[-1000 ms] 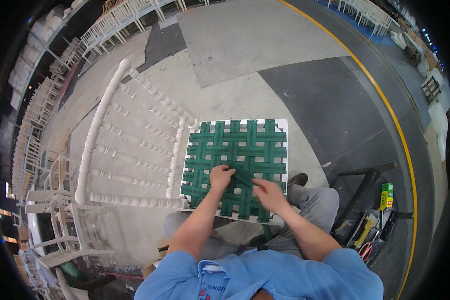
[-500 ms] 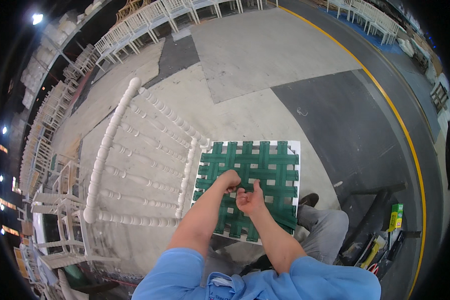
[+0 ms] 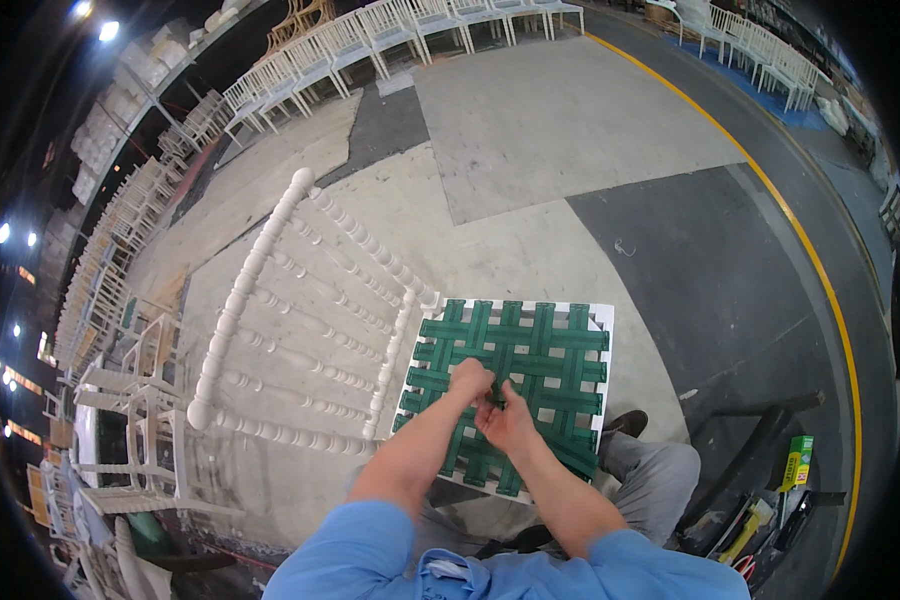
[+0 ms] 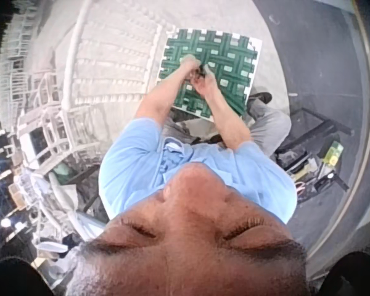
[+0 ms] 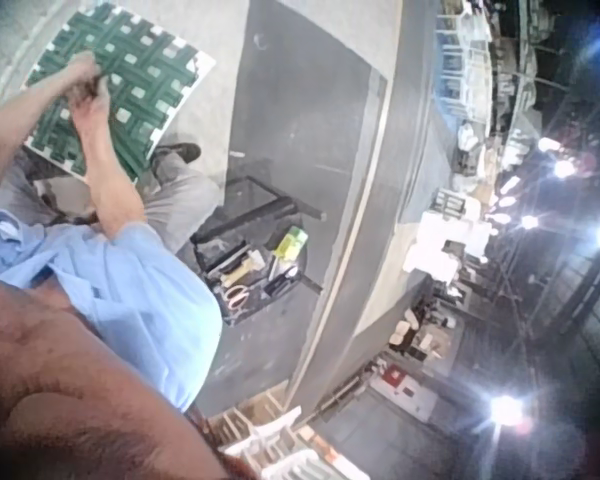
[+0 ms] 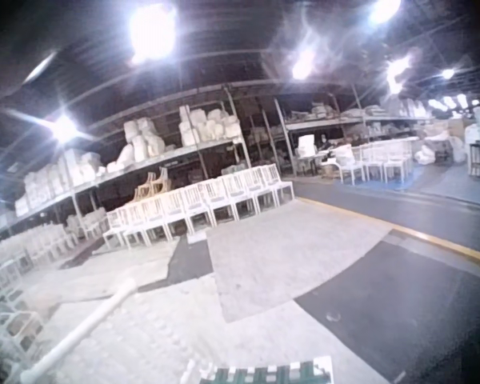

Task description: The person weaves green plastic strips into the seat of a white wooden chair, using a staple gun to secure the strips. They then place a white fabric sheet over the woven seat and staple it in place.

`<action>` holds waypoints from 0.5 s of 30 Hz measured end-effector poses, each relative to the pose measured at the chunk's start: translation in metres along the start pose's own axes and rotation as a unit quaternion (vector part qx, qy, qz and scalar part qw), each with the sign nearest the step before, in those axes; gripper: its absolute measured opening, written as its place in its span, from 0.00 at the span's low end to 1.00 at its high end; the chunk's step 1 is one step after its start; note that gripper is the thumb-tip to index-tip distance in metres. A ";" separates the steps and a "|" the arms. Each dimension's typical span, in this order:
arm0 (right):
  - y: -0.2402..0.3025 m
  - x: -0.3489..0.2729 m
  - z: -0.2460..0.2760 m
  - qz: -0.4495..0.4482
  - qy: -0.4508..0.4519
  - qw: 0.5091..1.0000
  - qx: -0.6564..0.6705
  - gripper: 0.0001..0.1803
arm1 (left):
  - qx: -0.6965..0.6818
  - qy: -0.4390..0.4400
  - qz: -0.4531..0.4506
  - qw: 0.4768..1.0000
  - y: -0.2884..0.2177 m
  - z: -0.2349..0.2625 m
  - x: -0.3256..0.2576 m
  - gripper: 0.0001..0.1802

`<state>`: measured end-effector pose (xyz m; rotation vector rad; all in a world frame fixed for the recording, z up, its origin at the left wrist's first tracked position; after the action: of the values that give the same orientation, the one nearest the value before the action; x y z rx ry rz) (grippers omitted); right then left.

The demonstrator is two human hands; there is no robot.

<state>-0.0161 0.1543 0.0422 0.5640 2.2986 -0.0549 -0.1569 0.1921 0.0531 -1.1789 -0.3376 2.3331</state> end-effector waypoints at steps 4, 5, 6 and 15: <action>-0.017 -0.087 0.027 0.086 0.058 0.918 -0.384 0.32 | -0.366 -0.136 -0.014 0.921 0.064 0.019 -0.010 0.14; 0.000 -0.100 0.050 0.120 0.111 0.866 -0.472 0.31 | -0.429 -0.167 -0.043 0.887 0.057 0.046 -0.010 0.14; 0.006 -0.111 0.066 0.141 0.120 0.840 -0.510 0.25 | -0.483 -0.168 -0.075 0.856 0.072 0.086 -0.013 0.16; 0.073 -0.168 0.111 0.258 -0.123 0.451 -0.845 0.26 | -0.534 -0.025 -0.144 0.833 0.052 0.134 -0.070 0.11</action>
<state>0.1921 0.1337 0.0877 0.0241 0.7836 2.0086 -0.2468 0.1117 0.1583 -1.3469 -1.8631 1.8413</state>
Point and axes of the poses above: each hand's wrist, its own x-axis towards the middle knuckle, its own z-axis out of the back of the hand, y = z × x, the point moved 3 cm from there along x, towards the middle knuckle, and after that the axes turned 6 degrees about z, right-handed, at the moved point
